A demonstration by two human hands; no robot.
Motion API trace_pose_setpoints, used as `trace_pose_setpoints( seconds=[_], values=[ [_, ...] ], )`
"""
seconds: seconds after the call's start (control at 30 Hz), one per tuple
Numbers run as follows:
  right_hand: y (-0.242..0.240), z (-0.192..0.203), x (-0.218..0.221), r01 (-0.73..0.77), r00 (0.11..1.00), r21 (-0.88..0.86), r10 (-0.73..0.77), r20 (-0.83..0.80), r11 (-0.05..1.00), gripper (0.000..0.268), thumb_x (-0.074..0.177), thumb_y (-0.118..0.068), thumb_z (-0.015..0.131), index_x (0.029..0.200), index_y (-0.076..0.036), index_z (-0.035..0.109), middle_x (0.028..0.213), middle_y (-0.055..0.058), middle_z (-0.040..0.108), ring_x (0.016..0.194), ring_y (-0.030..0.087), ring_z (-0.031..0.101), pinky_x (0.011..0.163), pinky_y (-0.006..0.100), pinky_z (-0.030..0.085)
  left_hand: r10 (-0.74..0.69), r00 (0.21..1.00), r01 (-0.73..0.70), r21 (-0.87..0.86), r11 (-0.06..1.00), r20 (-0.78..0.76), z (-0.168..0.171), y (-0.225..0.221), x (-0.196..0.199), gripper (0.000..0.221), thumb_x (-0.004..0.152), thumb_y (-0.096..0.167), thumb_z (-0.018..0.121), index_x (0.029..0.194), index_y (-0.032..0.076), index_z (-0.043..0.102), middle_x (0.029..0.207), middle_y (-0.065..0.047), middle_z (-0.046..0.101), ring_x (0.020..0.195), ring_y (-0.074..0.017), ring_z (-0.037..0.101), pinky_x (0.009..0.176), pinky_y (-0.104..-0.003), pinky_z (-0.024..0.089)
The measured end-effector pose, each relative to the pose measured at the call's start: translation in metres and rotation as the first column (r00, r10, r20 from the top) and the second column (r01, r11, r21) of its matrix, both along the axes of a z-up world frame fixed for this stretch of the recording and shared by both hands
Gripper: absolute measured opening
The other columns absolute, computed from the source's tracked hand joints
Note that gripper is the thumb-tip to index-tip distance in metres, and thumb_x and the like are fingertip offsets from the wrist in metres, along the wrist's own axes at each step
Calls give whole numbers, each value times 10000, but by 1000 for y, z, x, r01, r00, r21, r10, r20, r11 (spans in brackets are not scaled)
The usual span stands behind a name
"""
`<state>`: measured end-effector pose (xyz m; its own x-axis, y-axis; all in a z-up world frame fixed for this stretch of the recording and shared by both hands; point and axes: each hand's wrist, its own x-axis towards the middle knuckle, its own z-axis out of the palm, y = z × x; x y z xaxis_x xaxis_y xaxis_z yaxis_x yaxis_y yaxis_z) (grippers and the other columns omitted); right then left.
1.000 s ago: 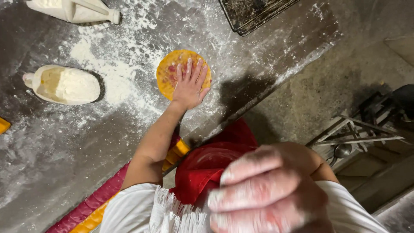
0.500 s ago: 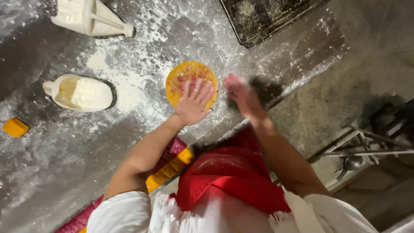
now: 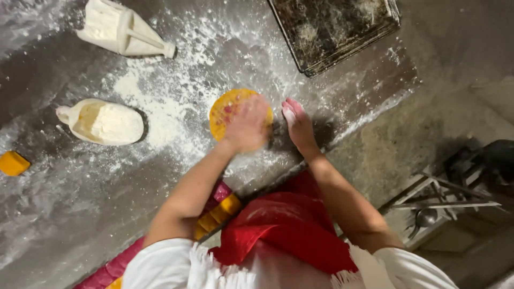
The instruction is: The person picks up dough pieces from a table, flattens them into circles by hand, and places the flattened dough onto metal trays.
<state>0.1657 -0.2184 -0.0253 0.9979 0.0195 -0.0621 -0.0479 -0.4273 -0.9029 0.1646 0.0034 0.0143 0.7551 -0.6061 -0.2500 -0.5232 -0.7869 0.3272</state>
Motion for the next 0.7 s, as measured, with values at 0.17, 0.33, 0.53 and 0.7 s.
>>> trace_pose_setpoints(
  seconds=[0.17,0.33,0.53,0.7],
  values=[
    [19,25,-11,-138,989,-157,145,37,978,332,1074,-126,534,1357,39,586,1293,246,676,1235,397,634,1048,406,492,44,999,-45,-80,996,-5,-22,17,11,824,1026,515,389,1604,-36,188,1704,-207,132,1570,-379,97,1259,-537,41],
    [69,55,-8,-245,964,-119,255,72,962,440,1062,-235,556,1418,25,550,1397,261,625,1344,373,593,1145,388,473,136,990,-133,-130,983,19,-27,41,25,749,1017,397,421,1593,-36,216,1677,-231,177,1553,-414,137,1243,-540,90],
    [114,46,33,-528,765,-475,637,95,704,768,1038,-380,565,1586,81,289,1654,282,288,1562,464,239,1277,552,182,689,723,-579,-588,565,-51,-11,103,5,593,996,88,415,1570,-55,373,1645,-283,357,1559,-426,316,1302,-453,236],
    [128,37,39,-711,630,-586,722,-285,388,888,990,-571,475,1604,0,184,1702,204,91,1568,430,45,1248,593,57,862,448,-745,-632,212,-239,23,134,-105,525,1035,88,459,1538,-50,399,1488,-271,552,1376,-382,557,1151,-386,415]
  ],
)
